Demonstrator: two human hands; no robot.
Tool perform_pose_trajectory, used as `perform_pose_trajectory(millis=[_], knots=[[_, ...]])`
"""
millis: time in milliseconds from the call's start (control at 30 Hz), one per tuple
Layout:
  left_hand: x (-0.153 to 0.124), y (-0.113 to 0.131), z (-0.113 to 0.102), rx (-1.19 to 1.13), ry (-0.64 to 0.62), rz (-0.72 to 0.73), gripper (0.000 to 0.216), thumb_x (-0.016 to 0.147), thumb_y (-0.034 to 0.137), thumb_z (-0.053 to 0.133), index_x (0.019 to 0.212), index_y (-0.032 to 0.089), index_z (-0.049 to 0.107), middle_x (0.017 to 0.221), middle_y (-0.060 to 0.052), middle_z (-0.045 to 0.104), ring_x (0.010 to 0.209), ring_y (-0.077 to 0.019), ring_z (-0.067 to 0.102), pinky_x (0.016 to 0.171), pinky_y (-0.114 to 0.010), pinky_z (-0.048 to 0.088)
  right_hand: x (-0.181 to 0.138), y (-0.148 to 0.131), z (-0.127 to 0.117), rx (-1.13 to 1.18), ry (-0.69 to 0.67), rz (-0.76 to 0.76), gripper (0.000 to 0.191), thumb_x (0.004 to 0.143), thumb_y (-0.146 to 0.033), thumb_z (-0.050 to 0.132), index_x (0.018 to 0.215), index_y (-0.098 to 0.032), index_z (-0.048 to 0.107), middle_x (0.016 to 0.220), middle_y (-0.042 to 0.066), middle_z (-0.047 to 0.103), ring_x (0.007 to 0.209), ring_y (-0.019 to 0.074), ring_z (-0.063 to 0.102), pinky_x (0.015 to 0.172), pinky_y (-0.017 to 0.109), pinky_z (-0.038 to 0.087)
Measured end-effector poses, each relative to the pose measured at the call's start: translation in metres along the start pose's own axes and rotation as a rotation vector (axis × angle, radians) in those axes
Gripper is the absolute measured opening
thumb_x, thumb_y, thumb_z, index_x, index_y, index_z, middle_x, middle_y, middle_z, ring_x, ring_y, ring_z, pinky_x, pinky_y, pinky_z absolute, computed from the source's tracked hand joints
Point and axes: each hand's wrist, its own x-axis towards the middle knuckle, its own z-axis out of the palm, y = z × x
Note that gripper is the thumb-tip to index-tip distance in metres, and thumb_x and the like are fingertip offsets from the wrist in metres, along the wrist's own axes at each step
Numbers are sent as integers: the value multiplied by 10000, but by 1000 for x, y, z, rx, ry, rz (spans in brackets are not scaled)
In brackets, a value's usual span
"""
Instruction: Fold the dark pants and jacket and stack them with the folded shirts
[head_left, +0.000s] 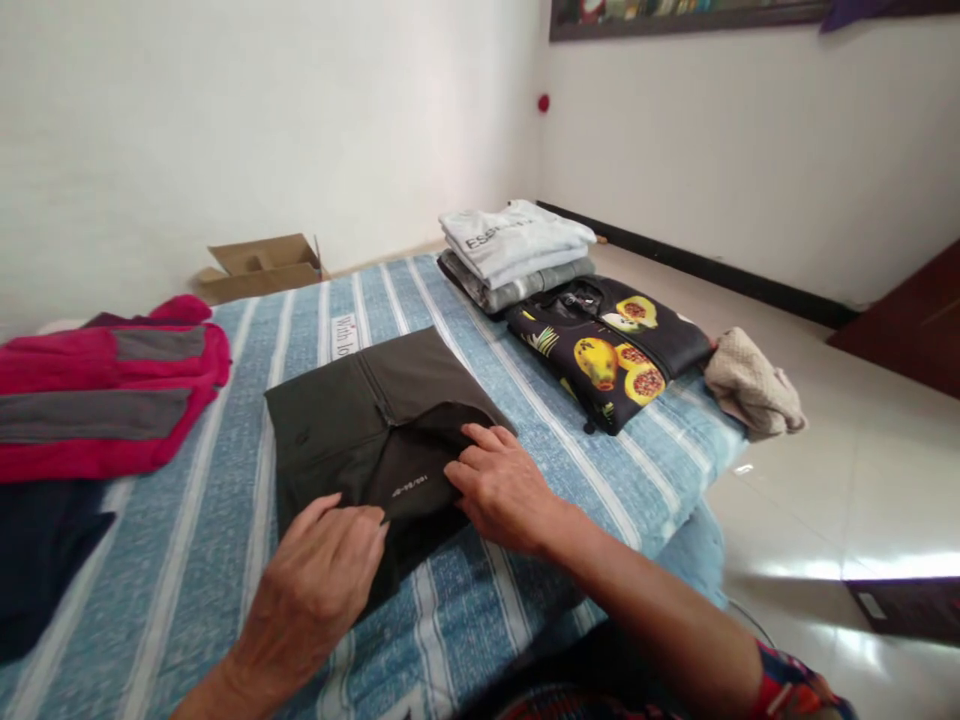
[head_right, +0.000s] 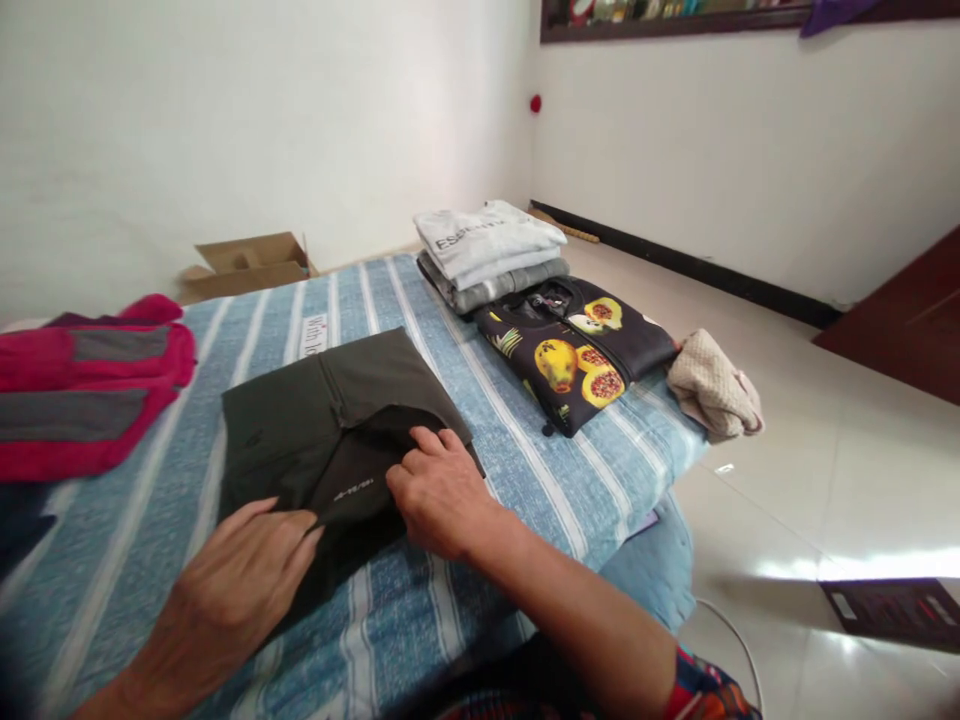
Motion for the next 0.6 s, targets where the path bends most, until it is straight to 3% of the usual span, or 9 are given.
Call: perform_pose_trajectory(millis=[167, 367, 600], knots=[[1, -2, -1, -6, -14, 25, 113, 883, 126, 428, 869, 168, 533, 757, -30, 625, 684, -188, 596, 824, -446, 474, 6, 4, -5, -15, -51, -27, 353, 811, -508, 581, 857, -162, 631, 897, 86, 625, 1107, 292, 421, 868, 408, 351], [3, -6, -2, -9, -34, 39, 99, 891, 139, 439, 897, 166, 534, 732, -17, 616, 660, -177, 594, 834, -443, 464, 13, 8, -1, -41, -15, -7, 339, 903, -430, 461, 766, -180, 645, 826, 57, 624, 955, 225, 464, 772, 348, 369], [4, -10, -4, -2, -70, 48, 135, 914, 196, 406, 906, 187, 541, 742, -10, 643, 651, -174, 611, 837, -433, 455, 14, 9, 5, -71, 21, -22, 218, 887, -304, 499, 745, -190, 619, 800, 46, 605, 877, 207, 443, 709, 338, 340]])
